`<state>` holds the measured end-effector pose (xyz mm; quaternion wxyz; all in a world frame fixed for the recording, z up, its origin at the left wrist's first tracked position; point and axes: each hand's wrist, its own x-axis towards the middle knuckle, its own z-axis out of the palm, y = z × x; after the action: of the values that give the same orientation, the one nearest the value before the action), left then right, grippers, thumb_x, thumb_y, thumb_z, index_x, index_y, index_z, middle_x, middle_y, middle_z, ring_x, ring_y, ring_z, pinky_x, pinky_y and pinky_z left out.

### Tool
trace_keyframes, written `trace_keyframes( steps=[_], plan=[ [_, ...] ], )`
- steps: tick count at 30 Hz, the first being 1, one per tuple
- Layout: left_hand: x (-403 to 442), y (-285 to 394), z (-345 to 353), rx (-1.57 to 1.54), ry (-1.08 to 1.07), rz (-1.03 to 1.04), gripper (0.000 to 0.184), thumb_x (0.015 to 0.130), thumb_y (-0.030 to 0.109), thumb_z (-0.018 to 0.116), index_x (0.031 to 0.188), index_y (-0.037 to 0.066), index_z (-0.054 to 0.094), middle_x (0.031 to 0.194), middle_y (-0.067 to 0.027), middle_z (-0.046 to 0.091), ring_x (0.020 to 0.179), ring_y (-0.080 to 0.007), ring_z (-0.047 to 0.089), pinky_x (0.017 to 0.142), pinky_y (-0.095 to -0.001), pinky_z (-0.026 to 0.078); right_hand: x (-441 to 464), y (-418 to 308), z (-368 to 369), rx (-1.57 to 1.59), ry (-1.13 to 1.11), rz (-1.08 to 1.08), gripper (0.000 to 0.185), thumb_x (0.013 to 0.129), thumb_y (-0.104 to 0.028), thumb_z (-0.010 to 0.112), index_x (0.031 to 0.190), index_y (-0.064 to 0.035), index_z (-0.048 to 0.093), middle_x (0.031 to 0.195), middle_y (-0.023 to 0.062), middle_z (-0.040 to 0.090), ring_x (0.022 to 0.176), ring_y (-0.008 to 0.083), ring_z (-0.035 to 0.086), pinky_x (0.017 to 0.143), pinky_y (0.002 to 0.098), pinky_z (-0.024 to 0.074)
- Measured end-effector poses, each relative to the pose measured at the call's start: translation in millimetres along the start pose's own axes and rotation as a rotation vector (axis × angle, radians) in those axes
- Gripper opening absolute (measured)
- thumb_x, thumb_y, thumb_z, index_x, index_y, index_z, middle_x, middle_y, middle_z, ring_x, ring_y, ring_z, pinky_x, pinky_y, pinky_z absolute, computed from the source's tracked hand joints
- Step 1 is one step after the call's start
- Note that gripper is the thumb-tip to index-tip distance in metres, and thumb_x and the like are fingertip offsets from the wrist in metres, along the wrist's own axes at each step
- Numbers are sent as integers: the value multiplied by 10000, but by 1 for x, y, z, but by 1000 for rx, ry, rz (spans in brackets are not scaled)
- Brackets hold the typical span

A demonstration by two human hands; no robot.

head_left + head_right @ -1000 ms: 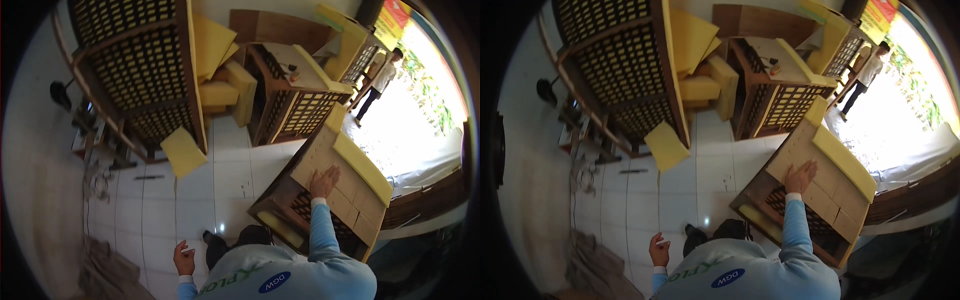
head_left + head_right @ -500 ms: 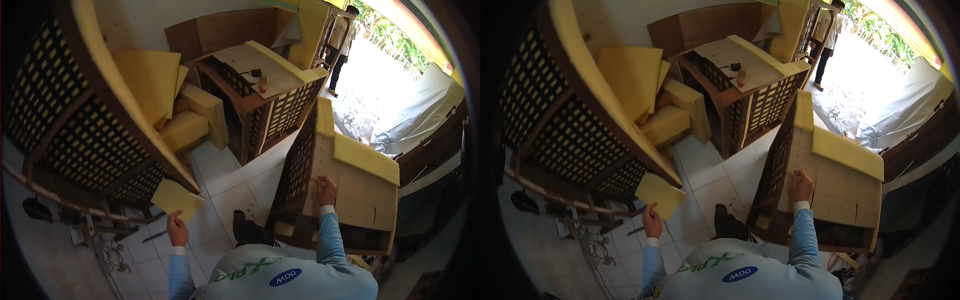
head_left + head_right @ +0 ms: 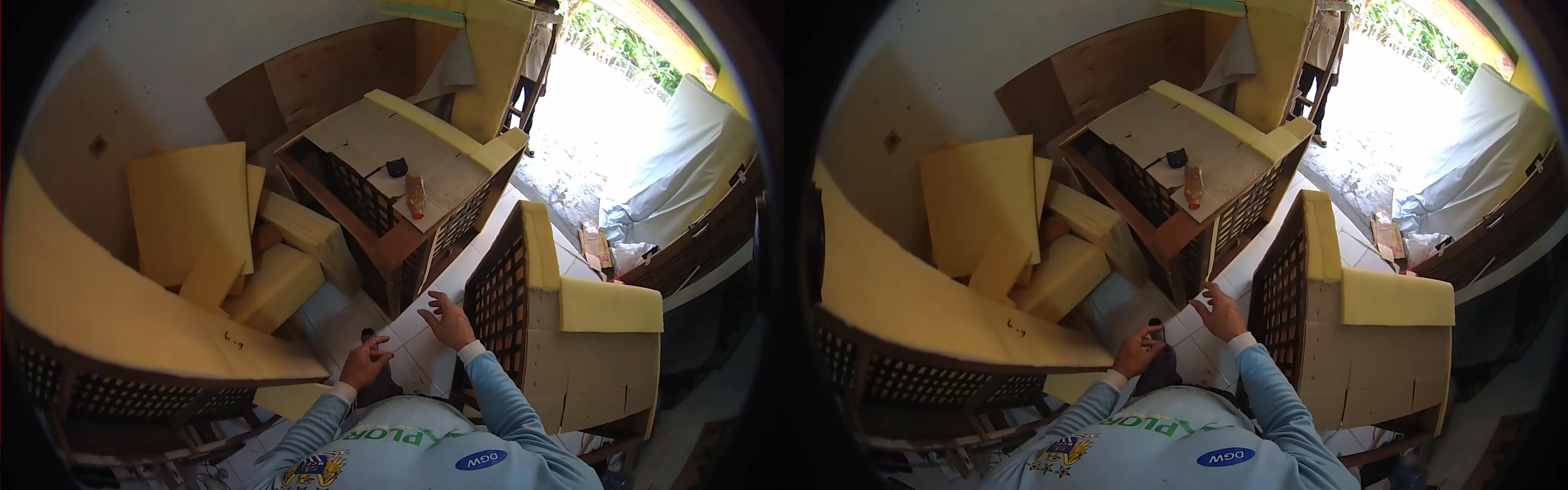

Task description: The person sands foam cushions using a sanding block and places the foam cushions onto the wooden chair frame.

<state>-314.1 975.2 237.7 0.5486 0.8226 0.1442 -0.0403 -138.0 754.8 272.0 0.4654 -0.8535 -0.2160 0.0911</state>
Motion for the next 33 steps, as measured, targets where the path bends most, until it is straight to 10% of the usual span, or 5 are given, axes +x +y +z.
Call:
trace_keyframes(
  steps=[4, 12, 21, 27, 33],
  plan=[
    [119, 44, -53, 116, 16, 13, 456, 972, 334, 821, 1360, 121, 714, 874, -109, 809, 794, -221, 788, 843, -358, 592, 106, 1, 24, -191, 297, -136, 651, 966, -361, 813, 1450, -3, 563, 1320, 252, 694, 1183, 437, 697, 1013, 498, 562],
    [442, 100, -112, 332, 237, 835, 467, 956, 190, 783, 1359, 7, 636, 1353, -223, 656, 1313, -416, 602, 1155, -488, 464, 291, -25, 46, -549, 360, -28, 719, 917, -359, 798, 1543, -157, 508, 1317, 234, 657, 1193, 446, 658, 986, 559, 545],
    [669, 50, -81, 801, -16, 570, 839, 1002, 573, 690, 1627, 69, 448, 1601, -330, 478, 1445, -507, 511, 1170, -557, 478, 165, -8, 6, -20, 445, 295, 491, 969, -162, 730, 1454, -124, 661, 1324, 207, 692, 1241, 371, 680, 1064, 480, 543],
    [625, 73, -63, 588, 126, 657, 778, 1026, 434, 730, 1577, -42, 454, 1554, -318, 533, 1421, -454, 553, 1183, -505, 464, -73, -44, -70, 13, 1312, 631, 552, 974, -217, 802, 1490, -115, 633, 1226, 106, 734, 999, 194, 709, 943, 384, 607],
    [403, 174, 34, 77, -236, 749, 771, 926, 311, 881, 1515, -31, 519, 1444, -273, 628, 1321, -405, 640, 1120, -446, 510, -190, 36, -135, -592, 1775, 841, 480, 962, -214, 780, 1402, -53, 677, 1442, 224, 619, 1243, 385, 659, 1041, 463, 557]
  ],
)
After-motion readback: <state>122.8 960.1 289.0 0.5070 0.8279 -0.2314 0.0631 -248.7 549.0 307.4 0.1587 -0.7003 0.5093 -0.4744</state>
